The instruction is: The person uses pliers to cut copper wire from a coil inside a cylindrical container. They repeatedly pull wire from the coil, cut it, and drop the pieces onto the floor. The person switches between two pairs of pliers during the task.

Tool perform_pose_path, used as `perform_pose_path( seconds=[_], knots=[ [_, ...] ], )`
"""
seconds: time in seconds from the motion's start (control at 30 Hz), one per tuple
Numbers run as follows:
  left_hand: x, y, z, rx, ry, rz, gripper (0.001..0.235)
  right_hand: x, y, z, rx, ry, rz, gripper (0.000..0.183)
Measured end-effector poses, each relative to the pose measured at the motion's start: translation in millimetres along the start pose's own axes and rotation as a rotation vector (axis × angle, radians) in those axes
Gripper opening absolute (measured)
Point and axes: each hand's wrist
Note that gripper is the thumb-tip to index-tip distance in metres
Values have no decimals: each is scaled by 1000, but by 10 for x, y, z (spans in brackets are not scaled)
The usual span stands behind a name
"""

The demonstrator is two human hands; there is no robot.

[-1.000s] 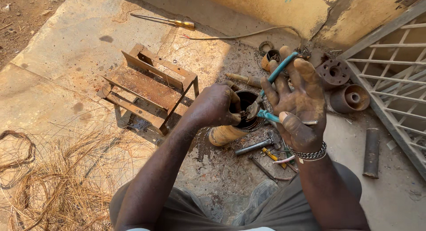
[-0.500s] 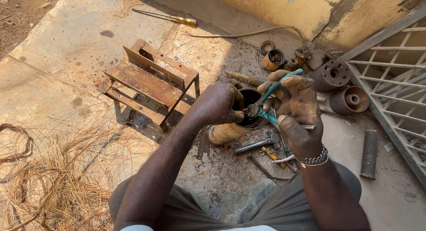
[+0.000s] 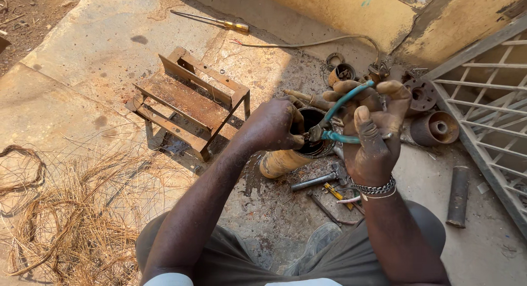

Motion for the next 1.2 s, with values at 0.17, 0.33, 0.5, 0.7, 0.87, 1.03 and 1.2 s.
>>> perform_pose_path(
  seconds=[0.17,0.33,0.5,0.7,0.87,1.03,1.2],
  knots=[
    [-4,4,17,31,6,-26,20,-5,68,-123,-105,-115,9,27],
    [-5,42,49,45,49,-45,22,58,82,-230,-45,-246,-117,89],
    [-4,34,54,13,58,-41,22,89,75,-284,-62,-296,-215,107],
    [-8,19,-11,-6,-37,-4,19,14,113,-225,-137,-250,-297,111],
    [22,20,-73,-1,-14,-75,21,-80,197,-184,-214,-193,-393,102],
    [45,26,-67,16,-133,0,23,-130,202,-160,-199,-124,-459,83],
    [33,6,-30,38,23,-69,24,-50,189,-248,-187,-172,-427,73]
  ],
)
Point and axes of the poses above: each hand's wrist, its own x-axis towards the middle knuckle, its own y-axis out of the back of the hand, z = x × y, and after that the axes turned 6 degrees about -x, right-handed
